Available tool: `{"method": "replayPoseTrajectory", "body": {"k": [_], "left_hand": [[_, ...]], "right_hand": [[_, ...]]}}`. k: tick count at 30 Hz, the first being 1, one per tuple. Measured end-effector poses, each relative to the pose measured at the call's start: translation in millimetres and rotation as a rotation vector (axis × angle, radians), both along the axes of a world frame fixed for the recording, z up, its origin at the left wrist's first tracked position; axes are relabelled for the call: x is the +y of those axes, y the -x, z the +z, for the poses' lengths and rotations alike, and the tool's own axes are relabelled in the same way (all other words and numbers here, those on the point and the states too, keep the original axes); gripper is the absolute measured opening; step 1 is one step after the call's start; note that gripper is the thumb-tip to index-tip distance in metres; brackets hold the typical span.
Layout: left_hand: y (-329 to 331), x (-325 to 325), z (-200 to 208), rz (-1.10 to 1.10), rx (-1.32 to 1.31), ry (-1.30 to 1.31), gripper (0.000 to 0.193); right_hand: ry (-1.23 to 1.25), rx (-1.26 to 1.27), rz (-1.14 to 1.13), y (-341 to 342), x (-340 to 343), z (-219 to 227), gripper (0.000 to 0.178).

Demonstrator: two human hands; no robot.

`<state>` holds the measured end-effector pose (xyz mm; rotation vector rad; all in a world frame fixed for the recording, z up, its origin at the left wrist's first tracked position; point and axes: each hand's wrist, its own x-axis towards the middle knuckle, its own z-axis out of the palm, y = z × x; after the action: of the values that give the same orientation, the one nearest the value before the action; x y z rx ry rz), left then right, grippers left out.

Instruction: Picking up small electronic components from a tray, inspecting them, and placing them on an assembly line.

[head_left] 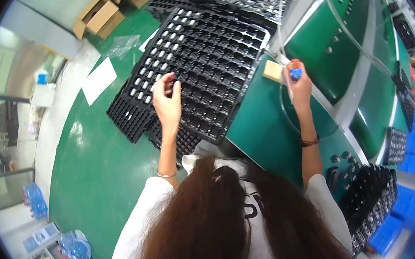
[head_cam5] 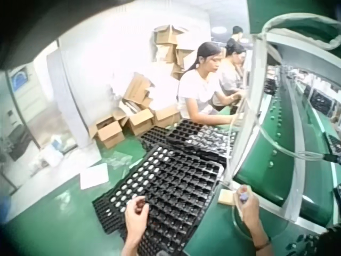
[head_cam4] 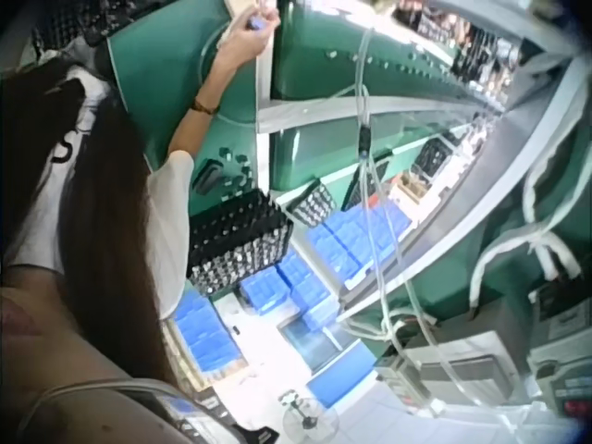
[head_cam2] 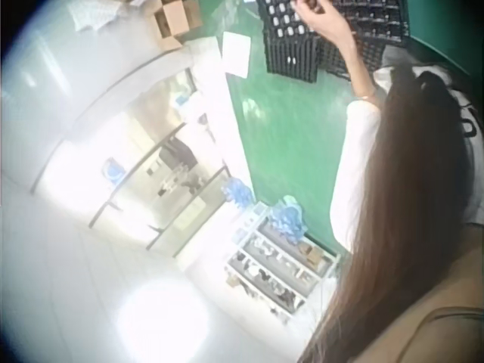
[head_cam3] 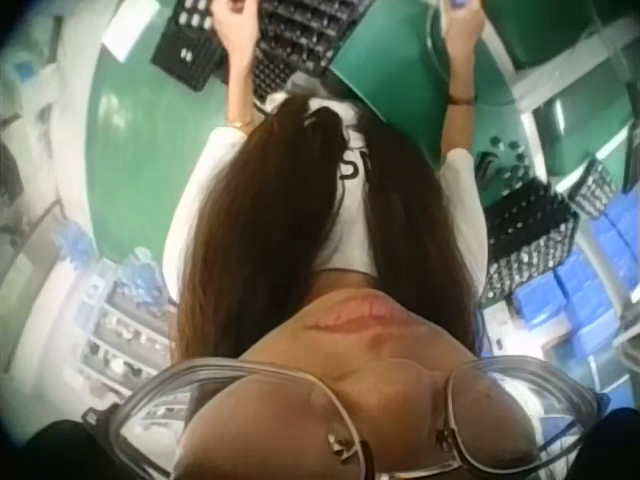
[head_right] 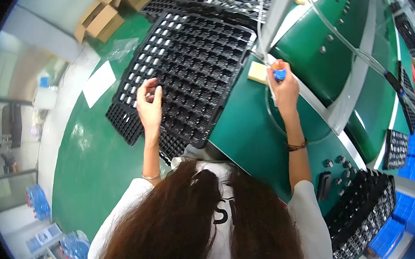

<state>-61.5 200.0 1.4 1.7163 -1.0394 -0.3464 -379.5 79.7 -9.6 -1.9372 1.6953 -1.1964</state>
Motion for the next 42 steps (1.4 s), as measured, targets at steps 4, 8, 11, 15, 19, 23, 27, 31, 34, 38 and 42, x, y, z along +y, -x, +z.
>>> {"method": "replayPoseTrajectory", "body": {"k": [4, 8, 11, 15, 19, 23, 27, 31, 34, 38, 42], "left_hand": [[-44.0, 25.9, 6.9, 0.051, -0.426, -0.199, 0.027], [-56.8, 28.4, 0.3, -0.007, -0.491, -0.297, 0.019], [-56.4, 22.9, -4.1, -0.029, -0.433, -0.280, 0.012], [-57.5, 19.4, -6.1, 0.028, -0.475, -0.328, 0.013], [-52.3, 11.8, 13.1, -0.089, -0.031, -0.157, 0.013], [-22.7, -5.9, 16.2, -0.341, 0.903, 0.053, 0.010], [29.3, -22.9, 11.8, -0.375, 1.310, -0.019, 0.017], [71.5, -29.8, -9.4, -0.445, 1.403, -0.117, 0.020], [84.3, -28.5, -7.0, -0.500, 1.380, -0.159, 0.029], [99.5, -36.2, 2.8, -0.600, 1.364, -0.172, 0.036], [109.3, -42.5, 8.5, -0.683, 1.364, -0.168, 0.039]], "right_hand": [[-0.060, -0.089, 0.039, 2.6, 9.0, 8.7, 0.056], [-0.115, -0.187, 0.059, 32.1, 17.0, 5.4, 0.054], [-0.100, -0.417, 0.131, 47.8, 24.4, -1.4, 0.046], [-0.158, -0.437, 0.105, 68.6, 41.9, 3.5, 0.041], [-0.222, -0.398, 0.102, 81.7, 35.8, -0.3, 0.037], [-0.059, -0.263, 0.160, 43.9, 13.5, -4.9, 0.038], [0.095, -0.020, 0.084, 2.6, -2.7, 7.5, 0.045], [0.106, -0.057, -0.002, 28.6, -34.2, -9.6, 0.037], [0.101, -0.052, -0.189, 67.0, -62.5, -1.4, 0.035], [0.098, 0.108, -0.361, 132.7, -107.3, -34.8, 0.042], [0.091, 0.159, -0.394, 132.1, -111.8, -36.2, 0.041]]}}
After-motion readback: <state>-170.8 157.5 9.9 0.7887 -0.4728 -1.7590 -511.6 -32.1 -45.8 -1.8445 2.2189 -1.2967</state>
